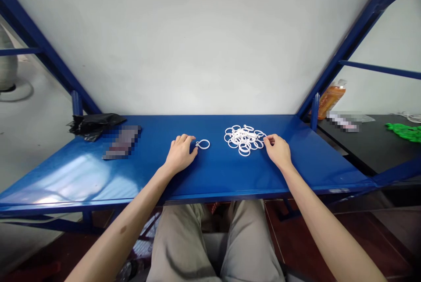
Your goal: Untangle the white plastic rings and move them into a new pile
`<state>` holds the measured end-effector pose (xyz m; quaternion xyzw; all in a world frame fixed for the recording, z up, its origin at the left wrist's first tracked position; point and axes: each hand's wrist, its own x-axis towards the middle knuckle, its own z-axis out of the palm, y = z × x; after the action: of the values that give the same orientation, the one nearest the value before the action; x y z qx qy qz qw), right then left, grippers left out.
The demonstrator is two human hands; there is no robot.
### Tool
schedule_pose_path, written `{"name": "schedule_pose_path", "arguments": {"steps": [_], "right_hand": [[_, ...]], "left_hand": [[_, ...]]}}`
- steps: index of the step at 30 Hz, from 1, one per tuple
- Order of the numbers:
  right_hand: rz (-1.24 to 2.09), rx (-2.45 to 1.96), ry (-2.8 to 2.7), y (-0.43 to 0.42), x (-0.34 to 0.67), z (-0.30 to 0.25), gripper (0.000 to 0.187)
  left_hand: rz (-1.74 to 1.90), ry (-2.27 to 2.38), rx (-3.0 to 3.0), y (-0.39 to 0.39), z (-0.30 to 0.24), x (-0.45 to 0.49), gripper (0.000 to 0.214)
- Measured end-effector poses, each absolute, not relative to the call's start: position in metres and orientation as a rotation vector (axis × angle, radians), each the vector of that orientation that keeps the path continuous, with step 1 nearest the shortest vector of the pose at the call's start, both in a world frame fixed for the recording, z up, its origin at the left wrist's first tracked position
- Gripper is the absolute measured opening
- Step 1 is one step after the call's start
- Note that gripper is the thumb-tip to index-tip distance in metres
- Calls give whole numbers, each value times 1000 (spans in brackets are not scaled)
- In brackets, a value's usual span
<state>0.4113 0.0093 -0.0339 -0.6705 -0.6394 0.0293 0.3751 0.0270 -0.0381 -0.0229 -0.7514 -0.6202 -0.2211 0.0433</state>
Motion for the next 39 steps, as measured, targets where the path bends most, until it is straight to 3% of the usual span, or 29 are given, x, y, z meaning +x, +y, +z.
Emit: {"name": "schedule_pose_path", "arguments": {"steps": [8,12,16,20,24,31,39], "right_hand": [[-7,-1694,-1610,12,414,-37,21],[-323,-1577,-1614,4,405,-28,19],[-476,-1136,-1908,-13,360,-12,15],[-338,-791,-2264,-23,291,-11,16],[-233,-727,-2408,-20,244,-18,17],[-44,-738,-2252,-18,239,-24,13],[357,-891,-2016,-26,245,-24,17]], "left_hand": [[-638,-1892,-2315,-38,-28,32,42],[-646,-1888,-2328,-37,-27,33,27],[-670,-1876,-2344,-37,-24,35,14],[-749,-1812,-2346,-39,-23,39,6],[-851,-1745,-2388,-39,-22,40,4],[-1229,-1699,-2511,-41,-14,41,8],[-1601,-1848,-2753,-42,-13,39,31]]}}
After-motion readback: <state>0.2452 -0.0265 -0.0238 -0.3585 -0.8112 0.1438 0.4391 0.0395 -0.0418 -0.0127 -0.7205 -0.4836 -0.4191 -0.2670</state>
